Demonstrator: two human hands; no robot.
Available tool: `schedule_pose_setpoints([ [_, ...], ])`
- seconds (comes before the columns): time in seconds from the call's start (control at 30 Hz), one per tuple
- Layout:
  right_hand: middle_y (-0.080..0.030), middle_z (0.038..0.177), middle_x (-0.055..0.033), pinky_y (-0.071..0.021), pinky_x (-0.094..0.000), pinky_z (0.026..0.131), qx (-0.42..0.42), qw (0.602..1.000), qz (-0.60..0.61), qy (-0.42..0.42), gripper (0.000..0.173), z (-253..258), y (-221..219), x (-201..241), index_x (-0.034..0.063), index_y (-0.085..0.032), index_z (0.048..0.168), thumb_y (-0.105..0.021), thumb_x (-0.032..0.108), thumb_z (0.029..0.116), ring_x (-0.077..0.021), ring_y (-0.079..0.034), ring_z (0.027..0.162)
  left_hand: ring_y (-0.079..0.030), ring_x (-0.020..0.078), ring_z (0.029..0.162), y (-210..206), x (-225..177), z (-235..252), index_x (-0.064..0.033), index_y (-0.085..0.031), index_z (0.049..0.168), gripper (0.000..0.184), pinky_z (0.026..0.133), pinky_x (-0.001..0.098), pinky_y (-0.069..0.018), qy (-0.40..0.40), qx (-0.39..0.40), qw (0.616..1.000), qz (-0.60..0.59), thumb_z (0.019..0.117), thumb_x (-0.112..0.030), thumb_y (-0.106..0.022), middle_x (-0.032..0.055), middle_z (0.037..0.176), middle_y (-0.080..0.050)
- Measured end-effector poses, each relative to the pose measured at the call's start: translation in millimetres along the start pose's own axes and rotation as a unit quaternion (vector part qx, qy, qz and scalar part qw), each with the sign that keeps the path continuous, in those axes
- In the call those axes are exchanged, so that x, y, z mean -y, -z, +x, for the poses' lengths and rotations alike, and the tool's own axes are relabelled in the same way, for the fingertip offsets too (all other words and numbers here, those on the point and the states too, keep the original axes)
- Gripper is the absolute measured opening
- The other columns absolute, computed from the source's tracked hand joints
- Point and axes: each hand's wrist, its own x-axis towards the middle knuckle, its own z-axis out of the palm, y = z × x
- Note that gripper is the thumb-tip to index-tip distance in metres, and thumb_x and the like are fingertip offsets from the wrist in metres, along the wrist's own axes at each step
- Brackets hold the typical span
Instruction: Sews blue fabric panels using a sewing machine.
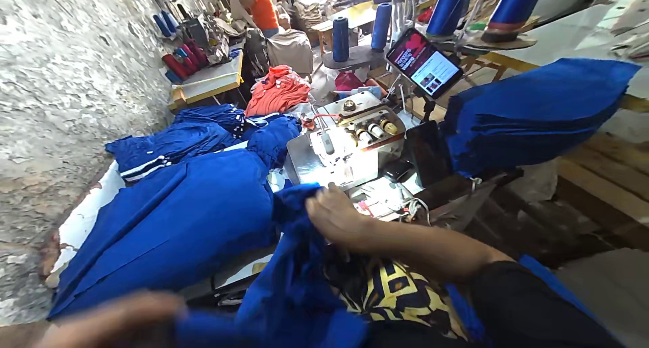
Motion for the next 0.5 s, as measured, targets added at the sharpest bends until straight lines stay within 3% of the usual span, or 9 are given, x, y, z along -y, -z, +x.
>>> schedule_pose_setpoints([
  [0.03,-0.066,0.098,-0.0324,-0.0478,-0.0645,0.090,0.062,0.996,0.047,0.052,0.017,-26,1,2,-0.0134,-0.063,0.107,-0.057,-0.001,0.0975,-0.0502,-0.065,0.097,-0.068,0.0047,0.087,34,33,31,-0.0052,-0.068,0.113,0.020,0.081,0.0232,-0.0581,-0.076,0.012,0.990,0.122,0.1030,-0.005,-0.051,0.0043,0.101,-0.071],
  [0.07,-0.065,0.084,-0.0298,-0.0505,-0.0629,0.078,0.110,0.979,0.115,0.131,0.016,-44,-3,-1,-0.0125,-0.065,0.097,-0.064,0.004,0.0961,-0.0473,-0.066,0.083,-0.069,0.0115,0.087,47,50,65,0.0075,-0.064,0.114,0.023,0.081,0.0295,-0.0580,-0.120,-0.077,0.966,0.216,0.1033,-0.006,-0.049,0.0159,0.102,-0.070],
  [0.13,-0.062,0.067,-0.0193,-0.0508,-0.0513,0.063,0.094,0.934,0.280,0.203,0.023,-63,-20,-15,-0.0086,-0.067,0.081,-0.073,0.010,0.0928,-0.0325,-0.063,0.065,-0.065,0.0267,0.104,39,45,126,0.0110,-0.055,0.127,0.036,0.094,0.0404,-0.0527,-0.117,-0.210,0.921,0.307,0.1085,-0.019,-0.043,0.0273,0.117,-0.063],
  [0.2,-0.069,0.082,-0.0207,-0.0546,-0.0506,0.074,-0.025,0.923,0.362,0.129,0.019,-67,-35,-35,-0.0089,-0.069,0.096,-0.068,0.010,0.0957,-0.0303,-0.069,0.078,-0.062,0.0481,0.114,-8,6,180,0.0152,-0.061,0.120,0.035,0.101,0.0548,-0.0462,-0.163,-0.260,0.903,0.302,0.1064,-0.014,-0.046,0.0378,0.120,-0.063],
  [0.23,-0.071,0.093,-0.0187,-0.0554,-0.0461,0.082,-0.057,0.911,0.398,0.095,0.022,-69,-45,-47,-0.0071,-0.068,0.108,-0.063,0.013,0.0995,-0.0248,-0.070,0.087,-0.060,0.0517,0.118,-36,-1,203,0.0140,-0.066,0.114,0.031,0.104,0.0567,-0.0443,-0.195,-0.253,0.903,0.288,0.1054,-0.011,-0.049,0.0383,0.120,-0.063],
  [0.3,-0.071,0.102,-0.0079,-0.0554,-0.0287,0.087,-0.078,0.873,0.476,0.078,0.027,-83,-70,-70,-0.0029,-0.066,0.118,-0.057,0.018,0.1025,-0.0054,-0.066,0.092,-0.050,0.0549,0.127,-92,25,246,0.0114,-0.070,0.108,0.026,0.111,0.0578,-0.0395,-0.220,-0.206,0.928,0.218,0.1023,-0.009,-0.055,0.0414,0.129,-0.055],
  [0.37,-0.072,0.104,-0.0037,-0.0549,-0.0239,0.090,-0.067,0.851,0.518,0.055,0.028,-103,-103,-94,-0.0019,-0.067,0.119,-0.058,0.018,0.1019,0.0008,-0.065,0.094,-0.044,0.0561,0.133,-155,73,271,0.0101,-0.072,0.108,0.024,0.113,0.0589,-0.0377,-0.177,-0.172,0.960,0.135,0.0984,-0.009,-0.061,0.0434,0.137,-0.047],
  [0.43,-0.073,0.101,-0.0072,-0.0558,-0.0325,0.088,-0.029,0.856,0.516,-0.031,0.026,-128,-137,-116,-0.0019,-0.069,0.115,-0.059,0.016,0.0994,-0.0067,-0.067,0.091,-0.042,0.0491,0.140,-216,114,268,0.0081,-0.066,0.124,0.032,0.115,0.0562,-0.0391,-0.096,-0.110,0.986,0.076,0.0964,-0.009,-0.064,0.0372,0.151,-0.039],
  [0.5,-0.072,0.101,-0.0141,-0.0547,-0.0447,0.088,0.016,0.859,0.496,-0.125,0.027,-151,-163,-130,-0.0021,-0.070,0.116,-0.060,0.017,0.1000,-0.0190,-0.069,0.092,-0.039,0.0392,0.148,-250,123,251,0.0052,-0.045,0.150,0.049,0.120,0.0527,-0.0327,-0.028,-0.049,0.997,0.055,0.1022,-0.006,-0.053,0.0271,0.160,-0.035],
])
